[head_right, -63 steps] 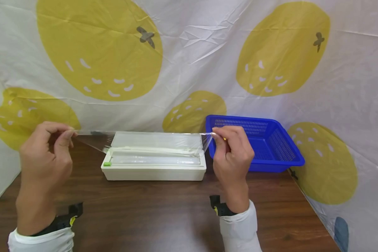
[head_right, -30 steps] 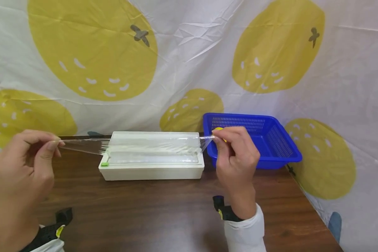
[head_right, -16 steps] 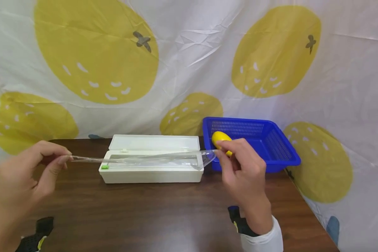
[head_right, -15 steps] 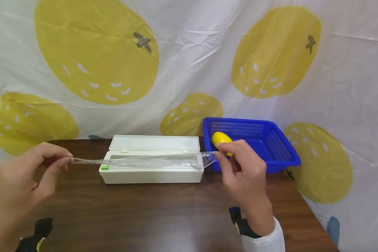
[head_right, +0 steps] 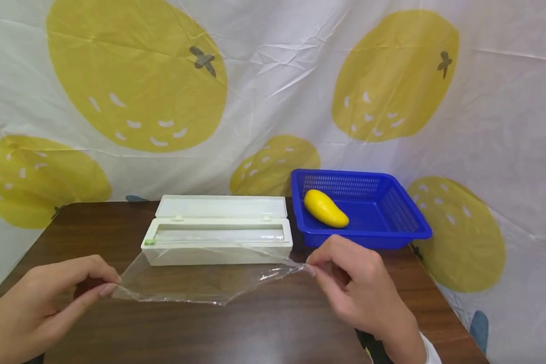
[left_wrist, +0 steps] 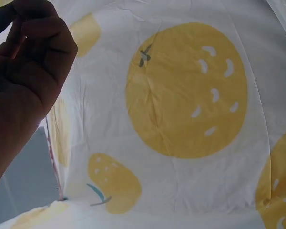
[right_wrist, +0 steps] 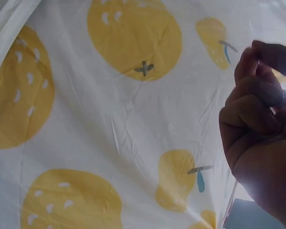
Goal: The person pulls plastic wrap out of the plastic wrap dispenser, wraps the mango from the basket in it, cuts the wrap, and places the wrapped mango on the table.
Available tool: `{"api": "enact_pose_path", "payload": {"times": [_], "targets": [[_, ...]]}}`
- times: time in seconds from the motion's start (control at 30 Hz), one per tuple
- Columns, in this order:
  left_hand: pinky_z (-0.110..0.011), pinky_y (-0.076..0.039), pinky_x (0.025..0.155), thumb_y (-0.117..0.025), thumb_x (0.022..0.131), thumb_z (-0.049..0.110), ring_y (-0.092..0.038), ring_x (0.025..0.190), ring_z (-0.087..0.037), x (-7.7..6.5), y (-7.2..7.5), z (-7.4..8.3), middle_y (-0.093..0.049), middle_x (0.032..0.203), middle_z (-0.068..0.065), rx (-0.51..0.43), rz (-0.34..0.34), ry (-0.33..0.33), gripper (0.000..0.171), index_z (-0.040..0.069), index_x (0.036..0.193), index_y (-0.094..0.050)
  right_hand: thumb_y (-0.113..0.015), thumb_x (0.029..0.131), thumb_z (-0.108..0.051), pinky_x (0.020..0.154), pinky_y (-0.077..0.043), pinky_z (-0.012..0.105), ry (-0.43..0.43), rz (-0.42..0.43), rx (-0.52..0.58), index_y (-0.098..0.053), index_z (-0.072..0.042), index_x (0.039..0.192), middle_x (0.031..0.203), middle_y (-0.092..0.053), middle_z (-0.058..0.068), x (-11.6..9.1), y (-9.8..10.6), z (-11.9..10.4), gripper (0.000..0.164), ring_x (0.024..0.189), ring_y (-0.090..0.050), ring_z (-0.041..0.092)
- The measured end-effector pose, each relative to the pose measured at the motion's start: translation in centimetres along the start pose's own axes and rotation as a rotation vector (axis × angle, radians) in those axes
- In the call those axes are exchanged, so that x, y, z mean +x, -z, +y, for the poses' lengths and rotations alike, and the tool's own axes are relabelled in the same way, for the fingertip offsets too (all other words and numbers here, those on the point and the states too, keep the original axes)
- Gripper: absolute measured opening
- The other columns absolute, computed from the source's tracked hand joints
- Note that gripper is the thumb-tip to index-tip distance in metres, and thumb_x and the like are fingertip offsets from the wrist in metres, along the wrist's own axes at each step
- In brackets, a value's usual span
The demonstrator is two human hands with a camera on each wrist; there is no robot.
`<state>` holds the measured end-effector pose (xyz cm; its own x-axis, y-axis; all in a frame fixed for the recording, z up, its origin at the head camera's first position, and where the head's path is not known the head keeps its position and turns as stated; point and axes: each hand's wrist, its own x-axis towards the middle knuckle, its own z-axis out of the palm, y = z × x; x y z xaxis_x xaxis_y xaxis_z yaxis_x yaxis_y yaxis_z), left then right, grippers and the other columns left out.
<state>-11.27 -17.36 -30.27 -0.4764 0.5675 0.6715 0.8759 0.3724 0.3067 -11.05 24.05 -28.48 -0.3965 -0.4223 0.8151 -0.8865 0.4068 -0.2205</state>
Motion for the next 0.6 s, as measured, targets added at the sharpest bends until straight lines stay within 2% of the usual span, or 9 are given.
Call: {"api": "enact_pose_path", "payload": {"times": [0.07,0.13,0.23,0.27,0.33,0.47,0.53,0.6], "targets": [[-0.009,-0.042,0.051,-0.074,0.075,-0.013,-0.047,0.060,0.005,-0.5,-0.2,0.0,-0.059,0.079,0.017,-0.035,-0.062,0.016,0.041,0.020,0.097,-0.064,-0.073,0.064,0.017,0.041,-0.031,0.013,-0.022,-0.078,0.046,-0.065,-0.009,0.080,0.067,-0.053,-0.004,-0.5,0.0,-0.6,0.032,0.053,-0.039,0.002],[-0.008,-0.042,0.051,-0.074,0.076,-0.013,-0.047,0.060,0.005,-1.1,-0.4,-0.3,-0.058,0.076,0.016,-0.084,-0.111,0.014,0.040,0.020,0.097,-0.064,-0.073,0.064,0.018,0.041,-0.031,0.012,-0.033,-0.168,0.107,-0.064,-0.011,0.082,0.067,-0.052,-0.005,-1.0,-0.1,-0.8,0.035,0.053,-0.039,0.001],[-0.007,-0.042,0.050,-0.072,0.081,-0.010,-0.047,0.060,0.005,-2.0,-0.9,-0.8,-0.057,0.073,0.014,-0.179,-0.208,0.033,0.035,0.021,0.095,-0.063,-0.075,0.070,0.014,0.042,-0.032,0.008,-0.056,-0.320,0.173,-0.063,-0.014,0.084,0.066,-0.052,-0.007,-2.2,-0.6,-0.5,0.033,0.054,-0.039,-0.002],[-0.006,-0.041,0.050,-0.071,0.082,-0.010,-0.047,0.061,0.005,-2.3,-1.2,-1.1,-0.057,0.072,0.013,-0.210,-0.233,0.026,0.033,0.020,0.094,-0.063,-0.075,0.073,0.011,0.043,-0.032,0.007,-0.070,-0.374,0.186,-0.062,-0.016,0.084,0.067,-0.053,-0.008,-2.7,-0.9,-0.2,0.032,0.055,-0.040,-0.003],[-0.005,-0.040,0.049,-0.069,0.084,-0.008,-0.045,0.060,0.007,-3.0,-1.9,-1.5,-0.057,0.067,0.011,-0.254,-0.297,0.053,0.031,0.022,0.090,-0.063,-0.074,0.078,0.005,0.045,-0.034,0.005,-0.112,-0.485,0.192,-0.063,-0.019,0.084,0.067,-0.054,-0.010,-3.7,-1.6,0.2,0.027,0.056,-0.041,-0.005],[-0.006,-0.038,0.046,-0.067,0.083,-0.004,-0.044,0.057,0.009,-4.0,-3.6,-2.2,-0.051,0.061,0.013,-0.298,-0.451,0.170,0.029,0.024,0.081,-0.061,-0.071,0.083,-0.004,0.048,-0.037,0.005,-0.199,-0.675,0.196,-0.063,-0.023,0.080,0.070,-0.056,-0.015,-5.4,-3.5,1.0,0.021,0.059,-0.044,-0.006],[-0.008,-0.038,0.047,-0.067,0.084,0.000,-0.043,0.056,0.009,-4.4,-4.5,-2.6,-0.048,0.060,0.016,-0.284,-0.515,0.249,0.027,0.025,0.077,-0.060,-0.070,0.084,-0.005,0.049,-0.038,0.005,-0.218,-0.732,0.204,-0.063,-0.024,0.078,0.070,-0.056,-0.016,-6.2,-4.5,1.4,0.021,0.059,-0.045,-0.006],[-0.010,-0.039,0.047,-0.066,0.085,0.002,-0.043,0.055,0.009,-4.9,-5.5,-3.2,-0.049,0.060,0.017,-0.280,-0.551,0.288,0.025,0.024,0.075,-0.061,-0.069,0.083,-0.006,0.049,-0.038,0.005,-0.227,-0.767,0.208,-0.063,-0.023,0.077,0.069,-0.056,-0.016,-7.0,-5.6,1.8,0.020,0.059,-0.046,-0.006]]}}
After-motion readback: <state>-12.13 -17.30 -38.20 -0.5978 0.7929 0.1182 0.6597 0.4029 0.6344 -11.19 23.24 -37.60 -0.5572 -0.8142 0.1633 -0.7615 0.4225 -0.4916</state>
